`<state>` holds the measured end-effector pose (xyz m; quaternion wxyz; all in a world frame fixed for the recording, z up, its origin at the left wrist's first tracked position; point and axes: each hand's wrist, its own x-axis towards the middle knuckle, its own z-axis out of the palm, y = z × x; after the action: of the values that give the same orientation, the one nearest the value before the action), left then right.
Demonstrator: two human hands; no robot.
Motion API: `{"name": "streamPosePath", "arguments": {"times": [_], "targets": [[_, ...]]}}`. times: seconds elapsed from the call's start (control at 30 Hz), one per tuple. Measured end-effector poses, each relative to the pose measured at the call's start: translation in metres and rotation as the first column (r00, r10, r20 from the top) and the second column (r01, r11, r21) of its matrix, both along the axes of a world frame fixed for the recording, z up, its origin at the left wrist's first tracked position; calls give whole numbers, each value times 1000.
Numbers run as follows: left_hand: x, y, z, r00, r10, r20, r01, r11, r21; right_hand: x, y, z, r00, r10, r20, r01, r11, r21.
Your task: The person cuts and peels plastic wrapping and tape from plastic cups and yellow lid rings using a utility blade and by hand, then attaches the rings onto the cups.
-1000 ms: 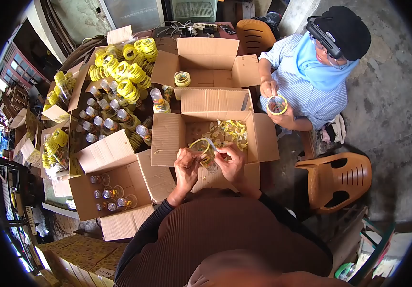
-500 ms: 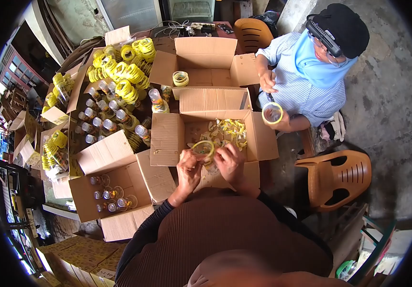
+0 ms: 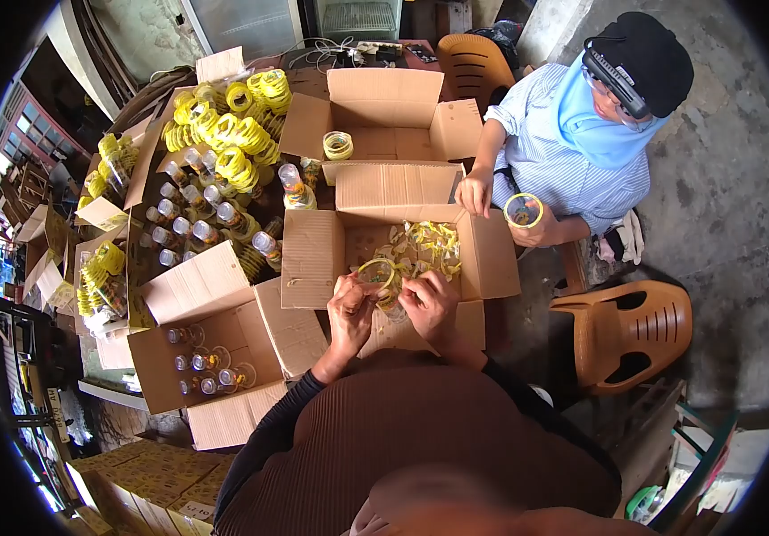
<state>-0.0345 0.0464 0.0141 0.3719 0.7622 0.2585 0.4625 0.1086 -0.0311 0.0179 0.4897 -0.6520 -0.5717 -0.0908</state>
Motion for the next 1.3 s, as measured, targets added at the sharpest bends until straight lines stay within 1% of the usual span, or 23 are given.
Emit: {"name": "streamPosePath", "arguments": {"times": [0.07, 0.13, 0.17, 0.23, 0.27, 0.3, 0.37, 0.43, 0.5, 0.53, 0.6, 0.63, 0.7, 0.73, 0.8, 0.83, 0.9, 0.97, 1.03, 1.1, 1.13, 1.2, 1.3], "targets": [[-1, 2, -4, 1000, -2, -5, 2, 1000, -6, -1, 1, -3, 1000, -7, 1, 7, 1000, -14], [-1, 3, -8, 999, -20, 38, 24, 994, -106, -2, 3, -9, 948, 59, -314, -68, 997, -20], [-1, 4, -10, 999, -18, 39, 22, 994, -105, -1, 4, -12, 948, 61, -313, -70, 997, -19], [0, 5, -15, 988, -27, 153, 79, 935, -346, 5, 6, -22, 832, 124, -540, -164, 986, -25], [0, 6, -20, 973, -34, 226, 128, 901, -414, 11, 6, -28, 760, 150, -632, -231, 972, -47], [-1, 8, -22, 974, -33, 226, 127, 901, -415, 16, 7, -28, 759, 150, -633, -232, 972, -48], [-5, 10, -26, 953, -52, 298, 232, 758, -610, 24, 8, -30, 559, 155, -815, -367, 927, -75], [-6, 11, -26, 945, -100, 311, 279, 743, -608, 23, 7, -24, 540, 150, -828, -385, 919, -84], [-6, 10, -22, 948, -104, 301, 287, 690, -664, 22, 8, -18, 751, 187, -633, -333, 935, -119], [-6, 10, -22, 948, -102, 301, 286, 690, -665, 20, 8, -15, 751, 187, -634, -334, 935, -120], [-5, 11, -24, 967, -121, 223, 242, 707, -665, 17, 6, -5, 860, 164, -483, -262, 954, -144], [-4, 10, -23, 967, -120, 223, 241, 706, -666, 16, 6, -2, 860, 163, -483, -262, 954, -144], [-2, 8, -22, 986, -136, 91, 163, 759, -631, 15, 5, 3, 889, 206, -409, -304, 934, -189], [-3, 9, -24, 986, -138, 89, 163, 758, -632, 14, 5, 1, 888, 204, -411, -302, 934, -189], [-3, 11, -25, 993, -109, 40, 114, 855, -506, 12, 7, -4, 872, 159, -464, -259, 952, -161], [-4, 11, -21, 993, -110, 40, 115, 854, -507, 14, 6, -8, 872, 158, -464, -258, 952, -162], [-8, 11, -10, 994, -108, 1, 95, 873, -479, 23, 7, -13, 884, 34, -467, -158, 961, -229], [-8, 11, -19, 996, -91, 20, 90, 881, -465, 26, 5, -7, 897, 37, -441, -156, 959, -237], [-8, 11, -18, 996, -80, 36, 87, 890, -447, 22, 3, 3, 858, 100, -504, -222, 957, -187], [-6, 10, -14, 999, -31, -18, 25, 961, -277, 13, 1, 14, 850, 140, -508, -254, 954, -162], [-5, 10, -13, 999, -33, -16, 27, 960, -277, 9, 1, 17, 840, 182, -511, -289, 947, -138], [-6, 10, -12, 997, 4, -74, -10, 997, -82, 6, 1, 12, 849, 174, -499, -293, 941, -169], [-7, 10, -12, 998, 23, -61, -23, 1000, 16, 17, 4, 1, 880, 139, -453, -267, 935, -232]]}}
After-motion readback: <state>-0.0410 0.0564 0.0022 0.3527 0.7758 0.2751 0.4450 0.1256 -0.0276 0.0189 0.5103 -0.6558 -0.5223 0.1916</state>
